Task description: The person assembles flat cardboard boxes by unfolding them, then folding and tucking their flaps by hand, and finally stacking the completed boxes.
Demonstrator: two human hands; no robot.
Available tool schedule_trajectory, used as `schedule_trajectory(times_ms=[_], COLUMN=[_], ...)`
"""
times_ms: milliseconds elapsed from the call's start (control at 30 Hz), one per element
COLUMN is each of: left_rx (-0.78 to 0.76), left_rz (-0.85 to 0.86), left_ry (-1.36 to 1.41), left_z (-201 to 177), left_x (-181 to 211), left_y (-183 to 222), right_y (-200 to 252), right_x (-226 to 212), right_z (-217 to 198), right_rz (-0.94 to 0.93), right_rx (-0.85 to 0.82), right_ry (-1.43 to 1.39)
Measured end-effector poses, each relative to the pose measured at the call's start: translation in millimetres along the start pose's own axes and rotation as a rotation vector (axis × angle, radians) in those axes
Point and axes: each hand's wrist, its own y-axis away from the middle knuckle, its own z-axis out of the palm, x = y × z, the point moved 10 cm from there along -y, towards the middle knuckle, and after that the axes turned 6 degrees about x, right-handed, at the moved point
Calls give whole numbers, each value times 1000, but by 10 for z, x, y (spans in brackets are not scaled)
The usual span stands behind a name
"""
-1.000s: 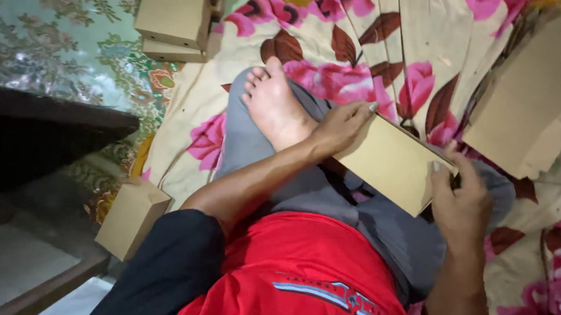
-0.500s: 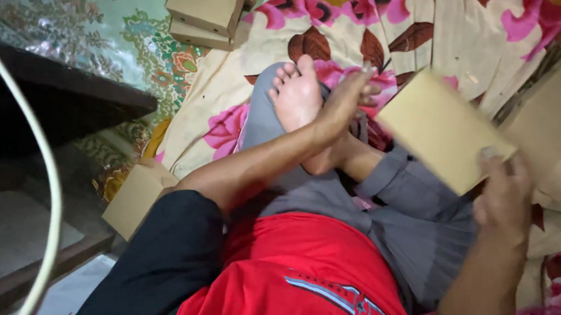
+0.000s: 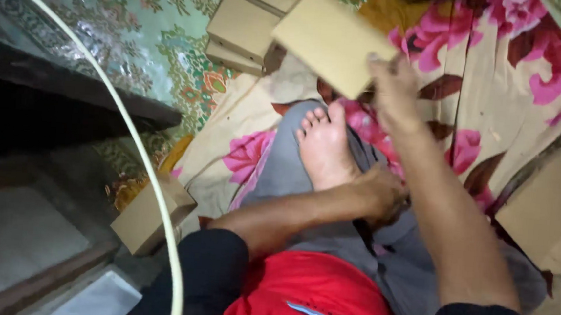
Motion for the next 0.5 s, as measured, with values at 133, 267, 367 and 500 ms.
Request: schedule_trajectory(times_ms=[133,267,367,500], left_rx=[78,170,223,256], left_rz=[-77,-175,-262,-364], left_ry=[-70,-178,-236,-285], left_z=[-569,-1127,-1300,-1331], left_x=[964,1223,1121,1253], left_y=[-33,-48,87,302], right_y=[29,-192,-301,-301], right_x=[-177,-187,-5,508], right_z=[726,1449,1586,1501], right_rz=[109,139,296,326], right_rx=[-83,-328,-334,-184], right_ry=[533,16,219,318])
